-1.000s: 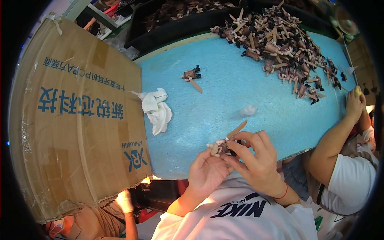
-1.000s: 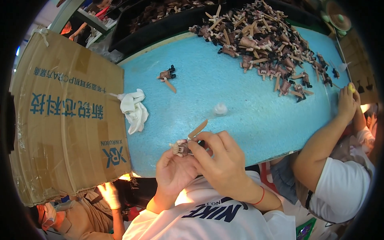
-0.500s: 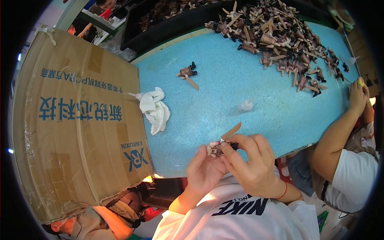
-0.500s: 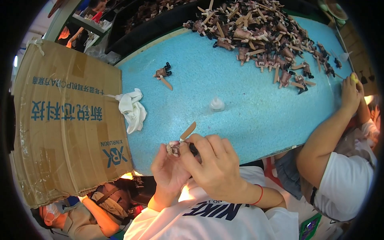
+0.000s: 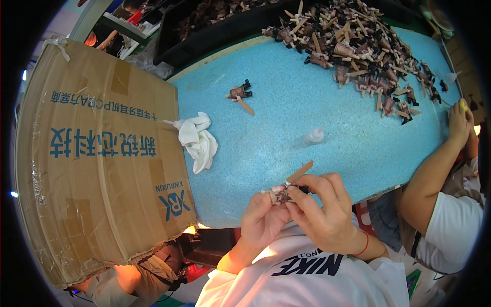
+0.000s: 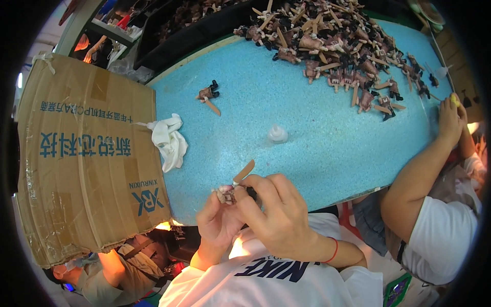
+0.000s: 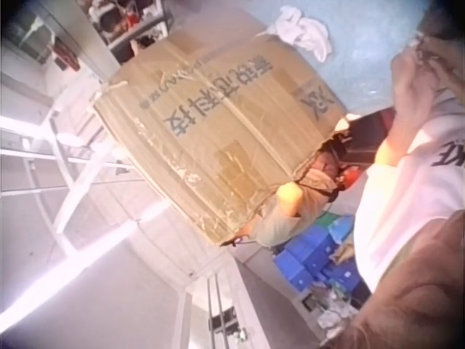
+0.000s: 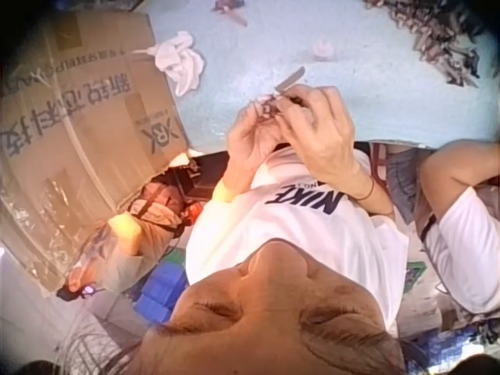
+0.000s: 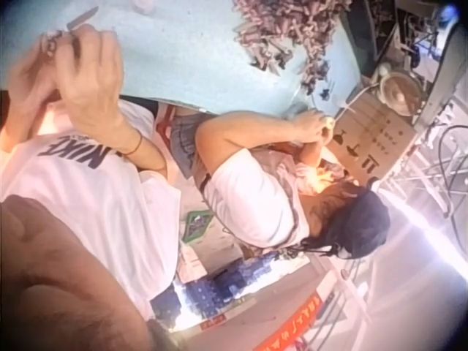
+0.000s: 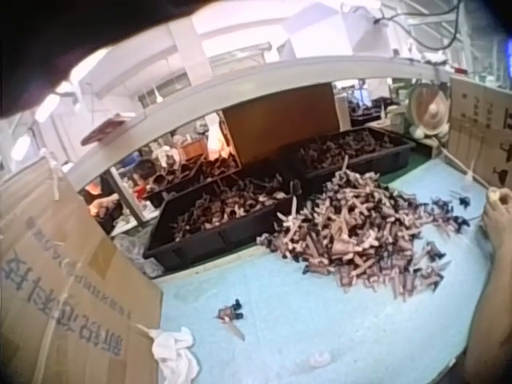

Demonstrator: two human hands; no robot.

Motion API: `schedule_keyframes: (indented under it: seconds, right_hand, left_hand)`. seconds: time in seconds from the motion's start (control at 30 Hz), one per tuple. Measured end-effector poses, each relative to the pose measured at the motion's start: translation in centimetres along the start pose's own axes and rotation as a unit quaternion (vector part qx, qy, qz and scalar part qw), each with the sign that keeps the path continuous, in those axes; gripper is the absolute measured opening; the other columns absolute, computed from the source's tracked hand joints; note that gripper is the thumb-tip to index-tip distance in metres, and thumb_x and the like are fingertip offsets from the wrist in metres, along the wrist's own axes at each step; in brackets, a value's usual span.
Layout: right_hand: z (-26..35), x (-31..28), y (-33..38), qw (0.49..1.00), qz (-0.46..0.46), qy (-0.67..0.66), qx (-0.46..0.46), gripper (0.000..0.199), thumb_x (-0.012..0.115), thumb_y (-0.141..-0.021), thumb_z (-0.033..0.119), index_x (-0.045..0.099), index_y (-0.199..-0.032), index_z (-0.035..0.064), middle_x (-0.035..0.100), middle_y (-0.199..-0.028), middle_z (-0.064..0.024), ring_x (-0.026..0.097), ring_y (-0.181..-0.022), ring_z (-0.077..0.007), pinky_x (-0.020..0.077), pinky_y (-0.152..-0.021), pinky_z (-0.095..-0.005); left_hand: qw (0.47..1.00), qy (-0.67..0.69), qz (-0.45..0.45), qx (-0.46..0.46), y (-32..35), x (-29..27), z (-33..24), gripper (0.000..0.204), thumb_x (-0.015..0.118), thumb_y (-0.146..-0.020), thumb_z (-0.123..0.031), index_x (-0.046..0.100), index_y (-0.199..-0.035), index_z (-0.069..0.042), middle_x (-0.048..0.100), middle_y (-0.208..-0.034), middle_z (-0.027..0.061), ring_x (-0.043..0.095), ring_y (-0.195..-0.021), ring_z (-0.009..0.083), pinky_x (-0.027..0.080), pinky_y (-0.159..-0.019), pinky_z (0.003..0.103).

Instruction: The person assembles plastic figurines by gluing their components together with a glue bottle.

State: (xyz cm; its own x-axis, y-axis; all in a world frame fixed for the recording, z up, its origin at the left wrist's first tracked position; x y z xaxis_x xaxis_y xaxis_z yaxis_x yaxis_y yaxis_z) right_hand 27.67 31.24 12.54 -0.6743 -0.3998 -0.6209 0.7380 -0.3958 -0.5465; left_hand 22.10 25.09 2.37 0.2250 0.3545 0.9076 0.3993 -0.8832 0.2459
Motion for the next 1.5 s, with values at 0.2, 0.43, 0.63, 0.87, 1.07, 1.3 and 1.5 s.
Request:
schedule_keyframes:
  seconds: [0.2,0.43,0.63,0.87,1.07,1.3,1.5]
  right_hand:
    - [-2.4,-0.6,0.7,0.986,-0.001,-0.152,0.062,0.032,0.068,-0.062,-0.001,0.058,-0.093,0.0002,0.055,-0.096,-0.0123,0.052,-0.077,-0.0239,0.0447,-0.065,-0.032]
    - [-5.1,1.5,2.5,0.835,-0.014,-0.492,0.246,0.063,0.064,-0.072,-0.001,0.033,-0.127,0.0042,0.042,-0.127,-0.0155,0.046,-0.114,-0.0245,0.0402,-0.091,-0.0354]
    - [-4.0,3.3,2.3,0.769,0.061,-0.585,0.25,0.069,0.059,-0.074,-0.004,0.025,-0.134,0.0036,0.036,-0.132,-0.0161,0.041,-0.12,-0.0237,0.0356,-0.1,-0.04]
    - [-3.5,3.2,2.2,0.798,0.094,-0.559,0.207,0.062,0.059,-0.074,-0.004,0.03,-0.129,0.0001,0.036,-0.132,-0.0238,0.047,-0.114,-0.0249,0.0393,-0.097,-0.0405]
    - [-3.8,3.2,2.2,0.799,0.073,-0.567,0.186,0.052,0.056,-0.075,-0.002,0.037,-0.124,-0.0052,0.036,-0.133,-0.0264,0.05,-0.111,-0.0241,0.0417,-0.094,-0.0398]
    - [-4.1,2.9,2.3,0.776,0.032,-0.612,0.149,0.052,0.048,-0.071,-0.008,0.04,-0.122,-0.0113,0.037,-0.13,-0.0296,0.042,-0.12,-0.0287,0.0375,-0.098,-0.0409]
    - [-4.4,2.4,2.4,0.788,0.015,-0.601,0.134,0.05,0.048,-0.073,-0.005,0.04,-0.122,-0.0127,0.037,-0.129,-0.032,0.042,-0.12,-0.0305,0.0415,-0.094,-0.0403]
  left_hand:
    - [0.963,-0.252,0.009,0.101,0.5,-0.1,-1.7,0.048,0.061,-0.085,-0.026,0.05,-0.12,0.005,0.055,-0.117,0.0148,0.053,-0.102,0.0221,0.044,-0.086,0.035]
    - [0.802,-0.532,0.045,0.266,1.3,2.9,-3.9,0.05,0.071,-0.076,-0.018,0.054,-0.116,0.006,0.054,-0.118,0.0214,0.054,-0.091,0.0229,0.045,-0.078,0.032]
    - [0.709,-0.628,0.055,0.315,2.3,4.6,-4.2,0.047,0.072,-0.071,-0.013,0.058,-0.111,0.006,0.055,-0.115,0.0232,0.055,-0.085,0.0258,0.046,-0.074,0.032]
    - [0.625,-0.694,0.055,0.354,3.1,6.1,-4.2,0.043,0.07,-0.07,-0.011,0.059,-0.107,0.008,0.058,-0.11,0.0255,0.055,-0.082,0.0262,0.046,-0.071,0.032]
    - [0.606,-0.708,0.046,0.358,3.0,6.7,-4.0,0.042,0.069,-0.067,-0.009,0.061,-0.106,0.006,0.059,-0.108,0.0235,0.054,-0.078,0.0271,0.047,-0.068,0.032]
    - [0.567,-0.726,0.031,0.388,3.2,8.4,-4.1,0.048,0.07,-0.058,-0.005,0.063,-0.105,0.0,0.059,-0.11,0.019,0.052,-0.075,0.0273,0.046,-0.064,0.032]
    - [0.557,-0.739,0.032,0.378,3.0,9.0,-3.9,0.048,0.07,-0.058,-0.004,0.062,-0.105,0.001,0.058,-0.11,0.019,0.052,-0.076,0.0282,0.047,-0.064,0.032]
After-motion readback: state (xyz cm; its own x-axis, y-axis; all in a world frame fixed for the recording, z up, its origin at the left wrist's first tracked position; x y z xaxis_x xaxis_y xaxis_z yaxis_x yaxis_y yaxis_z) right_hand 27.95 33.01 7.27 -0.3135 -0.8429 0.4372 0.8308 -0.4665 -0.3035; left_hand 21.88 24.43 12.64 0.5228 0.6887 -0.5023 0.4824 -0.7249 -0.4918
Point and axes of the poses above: each hand's wrist, its own y-axis away from the middle knuckle, its own x-axis out of the palm, z = x × y, the point moved 10 cm from there along -y, towards the middle knuckle
